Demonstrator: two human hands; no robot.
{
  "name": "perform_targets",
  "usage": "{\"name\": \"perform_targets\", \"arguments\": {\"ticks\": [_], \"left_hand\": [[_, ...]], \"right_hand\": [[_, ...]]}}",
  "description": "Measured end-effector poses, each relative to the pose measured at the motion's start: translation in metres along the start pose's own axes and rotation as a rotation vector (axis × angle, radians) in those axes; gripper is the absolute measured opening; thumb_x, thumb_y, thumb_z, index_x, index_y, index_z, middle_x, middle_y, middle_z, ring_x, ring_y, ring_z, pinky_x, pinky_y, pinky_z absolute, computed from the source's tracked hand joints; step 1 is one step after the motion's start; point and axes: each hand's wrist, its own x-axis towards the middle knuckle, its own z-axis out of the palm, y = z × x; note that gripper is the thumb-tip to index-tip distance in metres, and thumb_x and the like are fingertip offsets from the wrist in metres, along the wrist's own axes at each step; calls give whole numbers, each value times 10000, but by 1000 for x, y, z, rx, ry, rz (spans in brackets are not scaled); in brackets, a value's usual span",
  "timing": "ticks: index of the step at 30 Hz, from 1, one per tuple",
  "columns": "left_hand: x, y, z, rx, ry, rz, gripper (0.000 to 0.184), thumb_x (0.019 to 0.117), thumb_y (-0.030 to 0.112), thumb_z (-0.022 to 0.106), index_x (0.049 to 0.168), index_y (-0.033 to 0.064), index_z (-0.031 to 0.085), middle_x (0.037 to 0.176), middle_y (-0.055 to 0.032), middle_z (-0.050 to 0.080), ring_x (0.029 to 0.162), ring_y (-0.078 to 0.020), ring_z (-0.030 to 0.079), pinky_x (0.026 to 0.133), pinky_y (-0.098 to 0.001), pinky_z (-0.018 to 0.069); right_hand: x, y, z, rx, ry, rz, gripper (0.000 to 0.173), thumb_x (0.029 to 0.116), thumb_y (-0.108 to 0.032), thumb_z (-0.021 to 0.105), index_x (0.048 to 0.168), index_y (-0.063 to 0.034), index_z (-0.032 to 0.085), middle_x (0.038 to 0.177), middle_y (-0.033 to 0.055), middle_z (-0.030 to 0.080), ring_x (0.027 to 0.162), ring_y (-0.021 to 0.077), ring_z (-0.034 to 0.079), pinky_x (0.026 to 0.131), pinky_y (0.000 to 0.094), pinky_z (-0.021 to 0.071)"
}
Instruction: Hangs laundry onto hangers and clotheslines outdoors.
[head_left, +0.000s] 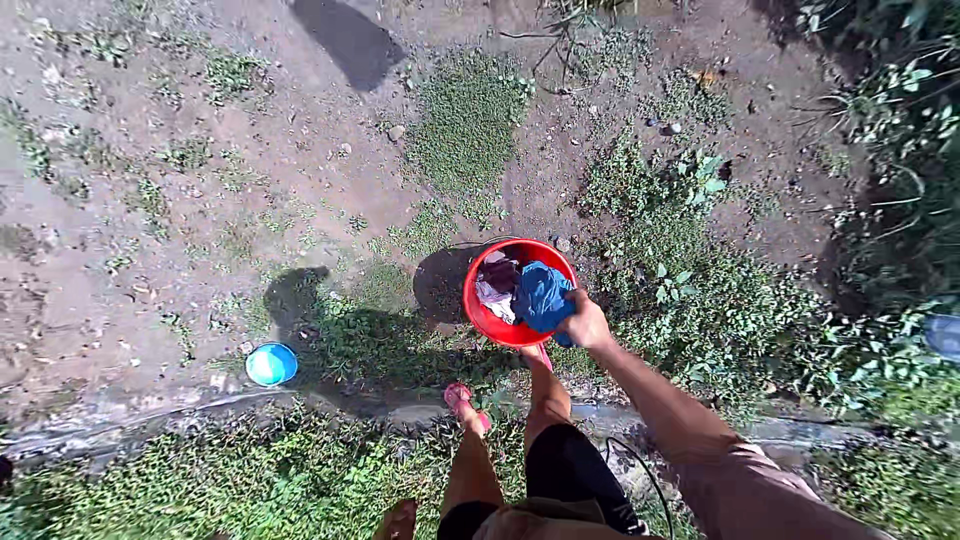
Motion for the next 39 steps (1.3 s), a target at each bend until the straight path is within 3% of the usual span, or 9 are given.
{"name": "perform_targets", "arguments": {"ticks": [5, 9, 11, 15, 21, 26, 30, 36, 39], "left_hand": [[30, 110, 5, -424, -130, 200, 409, 1062, 145, 460, 1430, -31, 470, 1321, -186, 626, 1110, -240, 659, 919, -417, 554], [3, 193, 38, -724, -882, 290, 814, 952, 579, 621, 1519, 73, 331, 1377, -147, 613, 1200, -310, 654, 921, -520, 589], [-35, 252, 51, -718, -988, 397, 731, 799, 510, 818, 1308, 72, 527, 1139, -67, 725, 1056, -201, 710, 894, -422, 610], [-119, 288, 83, -423, -1022, 739, 277, 936, 123, 540, 1200, 59, 594, 998, -40, 733, 950, -115, 705, 882, -346, 598], [-247, 218, 146, 441, -1171, 1285, 505, 1008, 263, 552, 1341, -115, 513, 1170, -104, 678, 1077, -14, 636, 1005, -229, 508], [-320, 157, 226, 943, -1442, 1412, 599, 1027, 403, 546, 1422, -43, 490, 1267, -101, 667, 1169, -62, 627, 1049, -291, 504], [-368, 90, 284, 1275, -1681, 1359, 1266, 657, 682, 839, 1614, 103, 245, 1487, -93, 527, 1332, -115, 540, 1108, -336, 484], [-427, -3, 358, 1043, -1754, 2140, 353, 987, 57, 486, 1268, -1, 693, 1266, -139, 710, 1196, -198, 674, 1054, -401, 524], [-471, -27, 389, 866, -1856, 2060, 292, 989, 45, 458, 1079, -9, 730, 1022, -55, 753, 992, -61, 697, 933, -281, 556]], "right_hand": [[-163, 13, -30, 1053, -109, -401, 406, 616, 63, 669, 992, -83, 621, 878, 52, 724, 769, 136, 704, 679, 338, 606], [-298, 55, -23, 1208, -266, -848, 513, 757, -41, 805, 1231, -199, 691, 1135, -26, 748, 997, 64, 713, 884, 265, 600], [-346, 86, 3, 1116, 18, -751, 530, 748, -50, 825, 1233, -216, 689, 1154, -47, 750, 1029, 64, 711, 904, 279, 601], [-426, 110, 60, 861, 719, -160, 379, 929, -18, 566, 1305, 27, 538, 1174, 111, 682, 942, 169, 706, 797, 340, 602], [-505, 117, 85, 550, 1441, -484, 1052, 743, -599, 832, 1485, 36, 442, 1447, 209, 537, 1268, 216, 580, 995, 374, 542], [-573, 208, 111, 548, 1829, -436, 426, 864, -253, 812, 1172, 19, 700, 1062, 78, 716, 1001, 73, 668, 939, 278, 566], [-639, 262, 145, 1229, 2041, -522, 183, 1021, -91, 541, 976, -72, 717, 857, -43, 732, 802, 15, 685, 780, 250, 597], [-730, 331, 199, 1254, 2409, -274, 211, 1011, -43, 509, 901, -56, 689, 786, -44, 708, 758, 19, 673, 743, 234, 587], [-772, 374, 238, 1061, 2644, 106, 265, 1067, -92, 483, 878, -82, 669, 760, -87, 674, 747, -17, 655, 767, 208, 575]]}}
